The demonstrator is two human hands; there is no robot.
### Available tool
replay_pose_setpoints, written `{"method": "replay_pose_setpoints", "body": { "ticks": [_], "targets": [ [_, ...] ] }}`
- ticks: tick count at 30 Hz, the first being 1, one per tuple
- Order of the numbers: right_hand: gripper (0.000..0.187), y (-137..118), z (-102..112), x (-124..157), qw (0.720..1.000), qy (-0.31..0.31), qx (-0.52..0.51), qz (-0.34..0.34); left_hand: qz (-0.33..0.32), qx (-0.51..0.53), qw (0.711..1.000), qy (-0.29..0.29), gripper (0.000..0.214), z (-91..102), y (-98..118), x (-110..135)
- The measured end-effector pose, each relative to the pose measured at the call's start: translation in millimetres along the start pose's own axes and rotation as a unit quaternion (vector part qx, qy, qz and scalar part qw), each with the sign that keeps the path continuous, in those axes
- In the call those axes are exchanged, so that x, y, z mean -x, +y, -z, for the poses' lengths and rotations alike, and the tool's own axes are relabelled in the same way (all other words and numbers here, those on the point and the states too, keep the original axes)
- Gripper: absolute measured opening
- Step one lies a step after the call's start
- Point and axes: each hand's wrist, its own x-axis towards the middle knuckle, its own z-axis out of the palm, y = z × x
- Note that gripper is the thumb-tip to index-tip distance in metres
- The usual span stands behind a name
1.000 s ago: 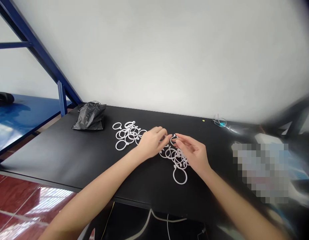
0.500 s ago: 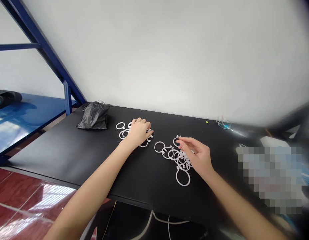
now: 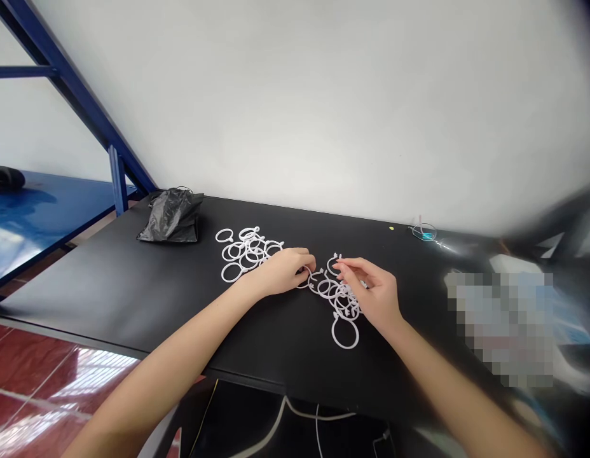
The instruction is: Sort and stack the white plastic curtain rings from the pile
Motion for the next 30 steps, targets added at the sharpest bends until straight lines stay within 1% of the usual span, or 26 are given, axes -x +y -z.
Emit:
{"method": "replay_pose_setpoints", "body": {
  "ticks": [3,5,6,9,10,12,14,15,16,17,18,20,21,22,23,25,27,30],
  "targets": [
    [0.011,-4,0,0,0.999,-0.014,0.018,0.035,0.018,0.099,0.994,0.036,0.016,3.2,3,-1],
    [0.011,-6,1,0,0.996,-0.035,0.03,0.071,0.055,0.203,0.976,0.048,0.011,4.4,6,-2],
    [0.013,-7,0,-1,0.995,-0.046,0.034,0.087,0.073,0.266,0.96,0.044,0.01,4.4,8,-3],
    [0.02,-8,0,-1,0.991,-0.066,0.034,0.115,0.107,0.436,0.893,0.018,0.015,3.3,13,-4],
    [0.021,-7,0,-1,0.99,-0.069,0.033,0.117,0.115,0.47,0.875,0.016,0.017,3.0,13,-5],
    [0.018,-6,-1,-1,0.99,-0.065,0.033,0.117,0.134,0.506,0.852,0.025,0.018,2.9,14,-6],
    [0.013,-4,0,-1,0.991,-0.052,0.043,0.115,0.151,0.521,0.84,0.034,0.019,2.6,14,-7],
    [0.011,-3,0,-1,0.991,-0.044,0.052,0.115,0.153,0.522,0.839,0.036,0.021,2.0,15,-7],
    [0.009,-3,0,-1,0.991,-0.037,0.06,0.115,0.149,0.515,0.843,0.041,0.022,1.0,16,-7],
    [0.008,-2,0,0,0.99,-0.031,0.068,0.117,0.14,0.497,0.855,0.054,0.024,-0.6,17,-7],
    [0.008,-2,0,0,0.99,-0.026,0.074,0.119,0.123,0.462,0.875,0.074,0.026,-2.6,19,-6],
    [0.01,-4,-1,1,0.989,-0.025,0.075,0.128,0.07,0.346,0.928,0.121,0.028,-7.4,24,-3],
    [0.011,-5,-1,2,0.988,-0.03,0.071,0.136,0.038,0.276,0.95,0.14,0.028,-9.8,26,-1],
    [0.011,-6,-2,3,0.987,-0.037,0.065,0.144,0.009,0.209,0.966,0.153,0.027,-12.2,28,1],
    [0.012,-8,-3,3,0.986,-0.044,0.058,0.151,-0.015,0.154,0.975,0.162,0.027,-14.3,29,2],
    [0.012,-11,-5,4,0.985,-0.051,0.044,0.161,-0.044,0.086,0.979,0.179,0.029,-17.4,31,5],
    [0.012,-13,-6,5,0.984,-0.05,0.035,0.165,-0.057,0.057,0.977,0.197,0.032,-19.1,30,6],
    [0.011,-15,-7,6,0.986,-0.05,0.025,0.159,-0.076,0.037,0.976,0.203,0.034,-20.4,27,5]
  ]
}}
